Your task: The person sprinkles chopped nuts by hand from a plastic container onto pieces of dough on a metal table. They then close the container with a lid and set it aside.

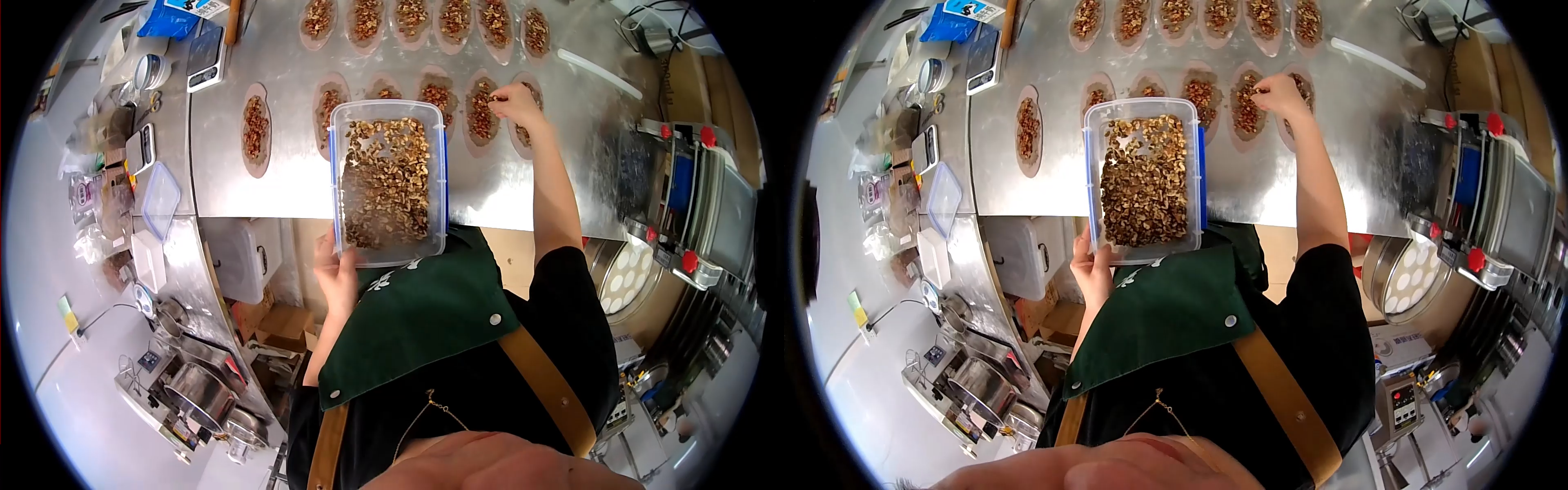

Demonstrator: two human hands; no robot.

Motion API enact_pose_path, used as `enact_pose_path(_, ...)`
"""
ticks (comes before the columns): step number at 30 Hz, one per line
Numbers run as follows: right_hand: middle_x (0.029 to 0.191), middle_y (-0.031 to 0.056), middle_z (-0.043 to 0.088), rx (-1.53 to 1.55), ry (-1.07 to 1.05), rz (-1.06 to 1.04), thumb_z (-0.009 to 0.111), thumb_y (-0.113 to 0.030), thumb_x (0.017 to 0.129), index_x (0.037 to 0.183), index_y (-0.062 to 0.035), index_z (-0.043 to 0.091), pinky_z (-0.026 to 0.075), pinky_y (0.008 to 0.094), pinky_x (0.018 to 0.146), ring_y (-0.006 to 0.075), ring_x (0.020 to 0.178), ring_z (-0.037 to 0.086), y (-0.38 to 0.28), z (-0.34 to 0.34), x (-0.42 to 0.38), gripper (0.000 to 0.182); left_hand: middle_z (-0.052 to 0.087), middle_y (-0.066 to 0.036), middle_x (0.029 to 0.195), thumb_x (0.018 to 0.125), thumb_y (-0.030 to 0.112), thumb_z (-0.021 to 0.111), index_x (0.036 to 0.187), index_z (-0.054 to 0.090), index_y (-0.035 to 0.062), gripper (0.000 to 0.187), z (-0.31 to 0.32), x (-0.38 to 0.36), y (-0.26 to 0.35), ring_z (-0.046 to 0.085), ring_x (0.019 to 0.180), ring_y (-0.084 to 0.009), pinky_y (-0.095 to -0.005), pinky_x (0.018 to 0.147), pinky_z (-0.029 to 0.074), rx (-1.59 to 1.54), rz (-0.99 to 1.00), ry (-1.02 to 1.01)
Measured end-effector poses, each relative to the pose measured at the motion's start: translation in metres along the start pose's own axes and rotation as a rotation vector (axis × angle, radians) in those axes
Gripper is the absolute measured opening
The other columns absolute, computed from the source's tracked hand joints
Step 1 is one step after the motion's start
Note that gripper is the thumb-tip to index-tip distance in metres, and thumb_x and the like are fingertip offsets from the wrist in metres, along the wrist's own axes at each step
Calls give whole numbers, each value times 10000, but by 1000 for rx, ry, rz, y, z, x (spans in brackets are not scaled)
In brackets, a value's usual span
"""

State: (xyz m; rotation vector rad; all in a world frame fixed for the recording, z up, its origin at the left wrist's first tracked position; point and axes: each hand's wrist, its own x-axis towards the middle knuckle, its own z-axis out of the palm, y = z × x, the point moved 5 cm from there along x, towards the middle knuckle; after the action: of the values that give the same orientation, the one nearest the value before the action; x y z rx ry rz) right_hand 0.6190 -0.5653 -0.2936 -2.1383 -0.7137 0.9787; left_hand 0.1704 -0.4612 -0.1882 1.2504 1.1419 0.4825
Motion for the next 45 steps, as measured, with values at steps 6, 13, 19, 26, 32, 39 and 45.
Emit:
enact_pose_path(6, 757, 176, 665, -152, 97, 97, 730, -103, 724, 938, 65, 640, 511, 321, 608, 213, 644, 668, 10, 8, 21, 286, 485, -21, 1039, 813, -74, 491, 1261, 556, 7, 460, -1, -6, 2, 611, 711, -114, -235, 595, 537, -11, -7, 67)
enact_pose_path(13, 697, 103, 641, -273, 161, -20, 753, -76, 706, 848, 40, 631, 491, 283, 569, 160, 596, 623, 17, 10, 28, 220, 479, -25, 1044, 812, -75, 481, 1269, 549, 5, 469, 2, -7, 3, 630, 669, -129, -244, 584, 537, -15, -17, 72)
enact_pose_path(19, 819, 170, 657, -262, 168, -50, 756, -88, 675, 850, 12, 637, 503, 353, 715, 289, 795, 647, 8, 14, 6, 234, 474, -71, 1114, 807, -89, 483, 1285, 517, -20, 484, 0, -7, 1, 619, 692, -153, -244, 575, 523, -7, -40, 52)
enact_pose_path(26, 834, 169, 662, -145, 179, -77, 730, -59, 695, 879, 11, 645, 506, 345, 717, 280, 787, 652, 17, 20, -4, 214, 469, -25, 1046, 819, -52, 496, 1272, 543, -2, 458, -1, -7, -1, 632, 650, -133, -246, 571, 537, -13, -25, 54)
enact_pose_path(32, 860, 140, 667, -258, 307, -147, 634, -52, 748, 868, -55, 673, 511, 367, 719, 313, 799, 644, -10, 11, -17, 126, 462, -17, 994, 823, -43, 510, 1268, 550, 4, 449, -1, -7, 0, 626, 634, -129, -244, 569, 536, 6, -30, 52)
enact_pose_path(39, 918, 119, 648, -618, 197, -220, 611, -76, 744, 825, -110, 692, 501, 417, 709, 315, 866, 632, -59, 50, -19, 119, 462, 2, 969, 820, -43, 515, 1269, 552, 6, 453, -1, -12, 0, 590, 674, -99, -235, 585, 518, -25, -12, 46)
enact_pose_path(45, 949, 126, 639, -770, 213, -216, 606, -55, 731, 793, -48, 684, 516, 423, 716, 321, 860, 641, -51, 71, -11, 100, 465, 5, 966, 815, -37, 524, 1271, 550, -1, 458, -6, -21, 1, 583, 690, -94, -236, 590, 505, -14, -42, 82)
